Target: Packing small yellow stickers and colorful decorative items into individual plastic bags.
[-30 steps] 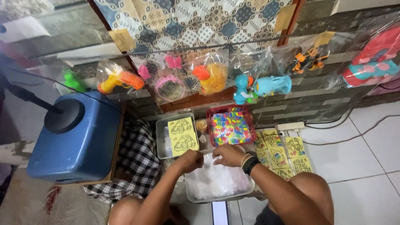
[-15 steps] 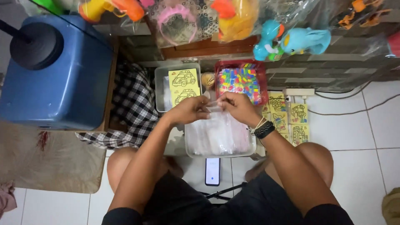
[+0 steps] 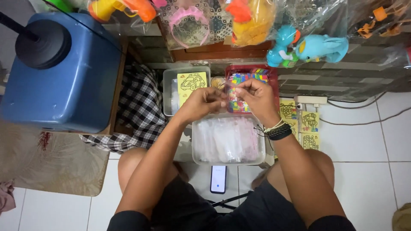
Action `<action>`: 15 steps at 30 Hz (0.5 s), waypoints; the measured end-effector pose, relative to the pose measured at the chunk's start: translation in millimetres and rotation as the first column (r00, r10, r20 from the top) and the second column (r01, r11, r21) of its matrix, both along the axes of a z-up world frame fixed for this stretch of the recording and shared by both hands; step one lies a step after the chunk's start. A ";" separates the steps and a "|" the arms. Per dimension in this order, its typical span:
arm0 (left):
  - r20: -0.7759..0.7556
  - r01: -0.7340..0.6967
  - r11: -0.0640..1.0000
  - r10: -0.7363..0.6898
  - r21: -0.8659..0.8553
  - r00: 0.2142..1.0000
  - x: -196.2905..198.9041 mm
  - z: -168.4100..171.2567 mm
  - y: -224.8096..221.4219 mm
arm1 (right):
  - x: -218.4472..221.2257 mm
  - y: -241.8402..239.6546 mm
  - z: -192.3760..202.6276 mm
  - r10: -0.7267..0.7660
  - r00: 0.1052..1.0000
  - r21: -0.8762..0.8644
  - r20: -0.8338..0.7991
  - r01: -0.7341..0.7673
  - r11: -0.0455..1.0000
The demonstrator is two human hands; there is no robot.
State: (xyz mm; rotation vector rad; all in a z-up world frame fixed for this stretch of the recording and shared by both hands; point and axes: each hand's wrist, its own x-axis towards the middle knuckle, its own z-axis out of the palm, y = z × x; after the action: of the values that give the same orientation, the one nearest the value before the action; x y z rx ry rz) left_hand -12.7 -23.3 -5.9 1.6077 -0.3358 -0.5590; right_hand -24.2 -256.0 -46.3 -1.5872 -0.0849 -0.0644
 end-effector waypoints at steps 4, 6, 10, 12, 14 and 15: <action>-0.070 0.044 0.999 -0.045 -0.026 0.996 0.8 2.7 -2.9 | -1.6 2.9 6.4 -0.051 0.996 0.005 0.074 0.050 0.999; -0.044 0.016 0.999 -0.018 -0.036 0.999 6.1 -3.9 -2.5 | -3.8 5.2 20.8 -0.060 0.983 0.008 0.175 0.060 0.998; 0.008 -0.083 0.995 0.084 -0.046 0.996 14.8 -20.0 1.4 | -5.2 9.1 31.7 -0.036 0.938 -0.034 0.345 0.050 0.998; 0.028 -0.096 0.995 0.097 -0.039 0.995 14.0 -20.2 2.7 | -6.6 5.4 32.8 0.012 0.942 -0.107 0.335 0.025 0.994; 0.050 -0.105 0.994 0.107 -0.032 0.993 15.1 -22.9 4.1 | -7.3 4.3 32.9 0.056 0.944 -0.179 0.324 0.003 0.984; 0.061 -0.104 0.994 0.106 -0.025 0.993 16.0 -26.4 4.9 | -7.8 5.0 31.9 0.084 0.943 -0.223 0.322 -0.010 0.975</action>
State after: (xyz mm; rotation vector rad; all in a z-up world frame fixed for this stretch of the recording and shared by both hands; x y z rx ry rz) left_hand 3.3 -18.5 -32.3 1.6140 -0.3005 -0.4246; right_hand -31.9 -251.0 -14.4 -1.7817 -0.4040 -0.2923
